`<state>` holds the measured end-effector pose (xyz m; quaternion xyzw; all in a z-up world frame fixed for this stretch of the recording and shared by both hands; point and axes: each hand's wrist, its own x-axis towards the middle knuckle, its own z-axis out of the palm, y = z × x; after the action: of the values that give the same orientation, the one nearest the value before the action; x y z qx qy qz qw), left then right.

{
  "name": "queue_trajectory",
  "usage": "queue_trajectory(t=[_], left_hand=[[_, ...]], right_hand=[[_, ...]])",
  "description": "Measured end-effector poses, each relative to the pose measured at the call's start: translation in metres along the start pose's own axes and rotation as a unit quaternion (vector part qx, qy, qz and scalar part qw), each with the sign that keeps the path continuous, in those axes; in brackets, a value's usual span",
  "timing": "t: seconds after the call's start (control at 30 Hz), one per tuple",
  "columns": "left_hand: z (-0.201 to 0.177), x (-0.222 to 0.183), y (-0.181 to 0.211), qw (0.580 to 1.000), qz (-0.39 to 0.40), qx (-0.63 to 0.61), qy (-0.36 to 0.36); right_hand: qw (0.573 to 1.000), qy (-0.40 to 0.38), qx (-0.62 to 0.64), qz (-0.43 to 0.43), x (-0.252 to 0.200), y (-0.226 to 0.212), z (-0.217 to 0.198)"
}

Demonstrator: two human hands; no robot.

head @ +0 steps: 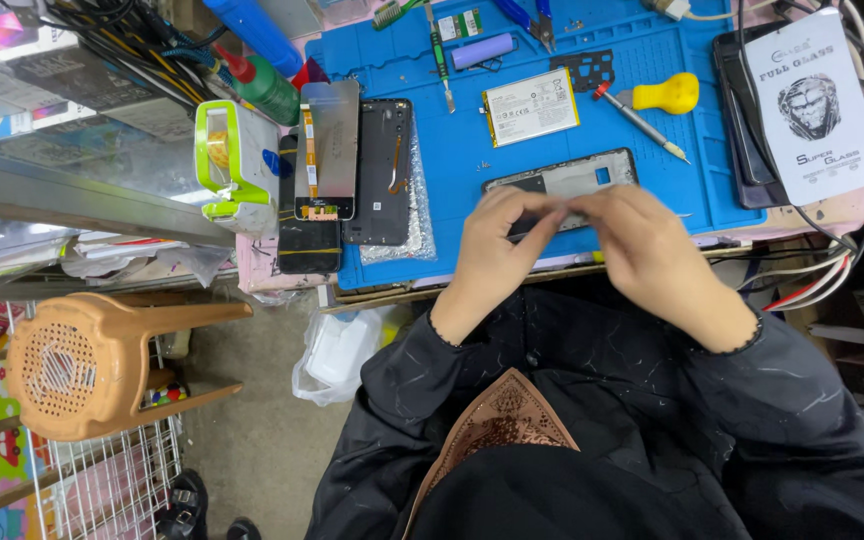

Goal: The person removes a mobile phone screen assembly from the device frame with a plastic tool and by hand, detaches internal ribbon cables, and separates the component from the main housing. They handle various phone parts including a battery and mid-frame on a repair mat.

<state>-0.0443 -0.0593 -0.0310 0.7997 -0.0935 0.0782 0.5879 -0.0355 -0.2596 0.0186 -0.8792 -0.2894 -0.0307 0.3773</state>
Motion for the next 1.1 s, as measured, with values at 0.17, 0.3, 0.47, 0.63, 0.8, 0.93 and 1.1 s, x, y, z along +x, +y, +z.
queue_trajectory(t=[0.17,0.3,0.47,0.63,0.8,0.93,1.1], left_hand=[[-0.006,0.003,-0.004,0.952,0.168,0.247,-0.069],[-0.002,0.001,-0.022,0.928,0.184,0.301,-0.123],[-0.011,0.004,-0.026,0.915,0.191,0.322,-0.151],[0.013,-0.007,-0.012,0.928,0.183,0.293,-0.142],[0.021,-0.010,-0.019,0.912,0.208,0.338,-0.102],[0.025,-0.010,-0.026,0.901,0.204,0.372,-0.090],[0.027,-0.012,-0.031,0.911,0.193,0.354,-0.086]], right_hand=[[0.993,0.022,-0.093,0.072,0.006,0.042,-0.029],[0.989,0.027,-0.114,0.086,0.012,0.060,-0.038],[0.995,0.009,-0.098,0.012,0.022,0.073,-0.027],[0.995,-0.027,-0.086,0.033,0.026,0.081,-0.029],[0.995,-0.049,-0.078,0.048,0.028,0.083,-0.031],[0.992,-0.058,-0.100,0.042,0.030,0.085,-0.032],[0.989,-0.063,-0.132,0.023,0.029,0.084,-0.031]])
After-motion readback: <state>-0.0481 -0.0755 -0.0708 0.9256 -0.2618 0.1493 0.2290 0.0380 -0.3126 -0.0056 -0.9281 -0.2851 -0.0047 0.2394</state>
